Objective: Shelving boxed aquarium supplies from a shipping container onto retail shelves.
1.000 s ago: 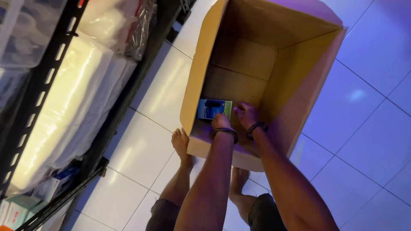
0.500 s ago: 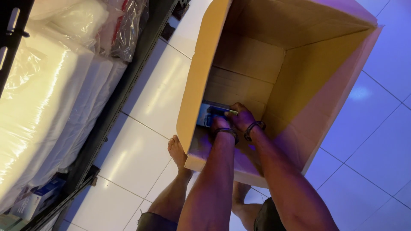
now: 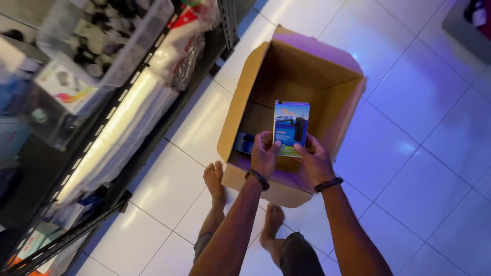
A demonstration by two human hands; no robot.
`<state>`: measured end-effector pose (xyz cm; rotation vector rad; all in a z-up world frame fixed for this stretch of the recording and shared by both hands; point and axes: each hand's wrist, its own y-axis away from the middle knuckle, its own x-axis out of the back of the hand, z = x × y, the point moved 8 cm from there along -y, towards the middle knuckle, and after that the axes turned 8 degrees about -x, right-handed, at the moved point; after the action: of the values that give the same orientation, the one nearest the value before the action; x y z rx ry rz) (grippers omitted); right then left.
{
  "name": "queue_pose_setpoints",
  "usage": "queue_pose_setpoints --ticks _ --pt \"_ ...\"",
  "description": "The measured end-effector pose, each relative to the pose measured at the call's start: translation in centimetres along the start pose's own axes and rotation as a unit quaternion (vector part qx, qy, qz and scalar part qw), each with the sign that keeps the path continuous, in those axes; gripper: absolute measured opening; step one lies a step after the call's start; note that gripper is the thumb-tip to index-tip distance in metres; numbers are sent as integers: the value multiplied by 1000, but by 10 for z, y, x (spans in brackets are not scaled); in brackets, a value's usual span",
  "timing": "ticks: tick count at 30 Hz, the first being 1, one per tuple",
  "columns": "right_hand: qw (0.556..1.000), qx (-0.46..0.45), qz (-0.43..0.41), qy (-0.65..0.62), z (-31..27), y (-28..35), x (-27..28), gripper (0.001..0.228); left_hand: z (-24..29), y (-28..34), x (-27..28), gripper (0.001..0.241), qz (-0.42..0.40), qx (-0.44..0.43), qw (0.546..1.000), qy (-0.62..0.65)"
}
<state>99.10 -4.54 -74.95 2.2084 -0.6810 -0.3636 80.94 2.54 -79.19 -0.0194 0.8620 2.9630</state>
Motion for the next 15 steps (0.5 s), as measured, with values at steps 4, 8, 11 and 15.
queue_pose_setpoints --ticks 4,8,11,15 --pt "995 58 -85 -4 -100 111 -19 72 150 89 12 68 -118 -95 988 37" --pt "982 98 -157 32 -187 239 -63 65 305 198 62 86 -149 -202 968 -18" --pt "969 106 -222 23 -234 339 -110 67 391 274 116 85 -102 -291 951 20" --pt "909 228 -306 168 -284 445 -189 70 480 371 201 83 -31 -377 925 -31"
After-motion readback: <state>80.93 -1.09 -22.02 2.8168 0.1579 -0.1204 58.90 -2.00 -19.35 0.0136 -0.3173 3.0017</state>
